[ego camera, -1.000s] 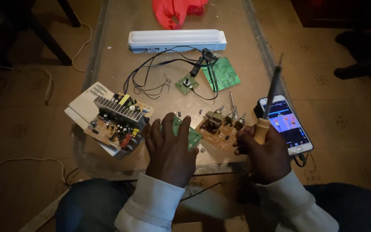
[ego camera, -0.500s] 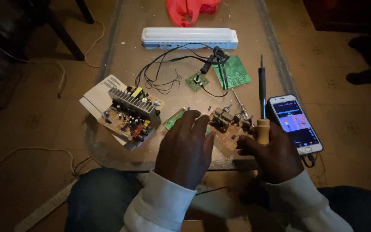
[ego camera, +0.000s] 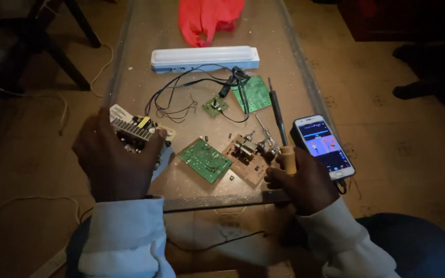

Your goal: A person is inspecting and manipulating several circuit boards on a low surface using a soldering iron.

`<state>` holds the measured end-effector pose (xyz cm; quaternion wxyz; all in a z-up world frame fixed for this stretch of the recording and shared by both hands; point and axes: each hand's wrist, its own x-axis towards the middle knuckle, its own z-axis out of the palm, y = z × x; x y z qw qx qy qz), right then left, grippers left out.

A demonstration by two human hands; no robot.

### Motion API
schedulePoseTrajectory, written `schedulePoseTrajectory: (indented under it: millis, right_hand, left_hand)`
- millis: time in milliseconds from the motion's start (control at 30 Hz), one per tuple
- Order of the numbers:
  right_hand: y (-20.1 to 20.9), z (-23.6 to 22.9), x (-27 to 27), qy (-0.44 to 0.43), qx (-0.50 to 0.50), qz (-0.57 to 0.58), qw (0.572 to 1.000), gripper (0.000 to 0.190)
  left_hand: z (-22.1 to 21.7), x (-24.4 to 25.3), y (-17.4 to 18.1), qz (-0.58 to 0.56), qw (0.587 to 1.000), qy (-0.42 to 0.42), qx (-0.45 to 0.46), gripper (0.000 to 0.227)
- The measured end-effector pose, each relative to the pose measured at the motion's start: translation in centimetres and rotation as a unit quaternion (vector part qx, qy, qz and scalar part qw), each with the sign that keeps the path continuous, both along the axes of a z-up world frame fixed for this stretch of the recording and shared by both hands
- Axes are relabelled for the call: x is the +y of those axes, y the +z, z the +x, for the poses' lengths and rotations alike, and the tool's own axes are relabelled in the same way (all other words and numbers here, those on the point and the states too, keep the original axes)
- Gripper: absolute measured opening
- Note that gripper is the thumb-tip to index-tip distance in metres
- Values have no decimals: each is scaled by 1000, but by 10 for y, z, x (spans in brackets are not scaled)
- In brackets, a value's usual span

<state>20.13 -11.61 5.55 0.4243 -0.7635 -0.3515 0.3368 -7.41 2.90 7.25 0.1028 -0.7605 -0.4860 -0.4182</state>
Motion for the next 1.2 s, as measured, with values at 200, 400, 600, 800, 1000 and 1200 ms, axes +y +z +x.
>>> schedulePoseTrajectory:
  millis: [200,400,600,800,1000,1200]
  right_hand:
    - [15,-5,-3,19,-58,-29,998,31]
    - [20,-5,-4,15,-27,-44,999,34]
    - [32,-7,-8,35,5,-10,999,31]
    - [30,-27,-10,86,170,124,974,32]
    - [14,-34,-13,-51,281,182,941,31]
    - [15,-18,-14,-106,215,183,953,18]
  left_hand:
    - [-3,5,-8,-57,997,-37,-22,91]
    - [-4,0,3,-110,990,-49,-70,89]
    - [2,-10,17,-61,986,-83,-132,74]
    - [46,-47,33,-170,882,-248,-364,77]
    - [94,-91,25,-161,883,-316,-306,85]
    - [99,-93,18,-132,908,-301,-260,90]
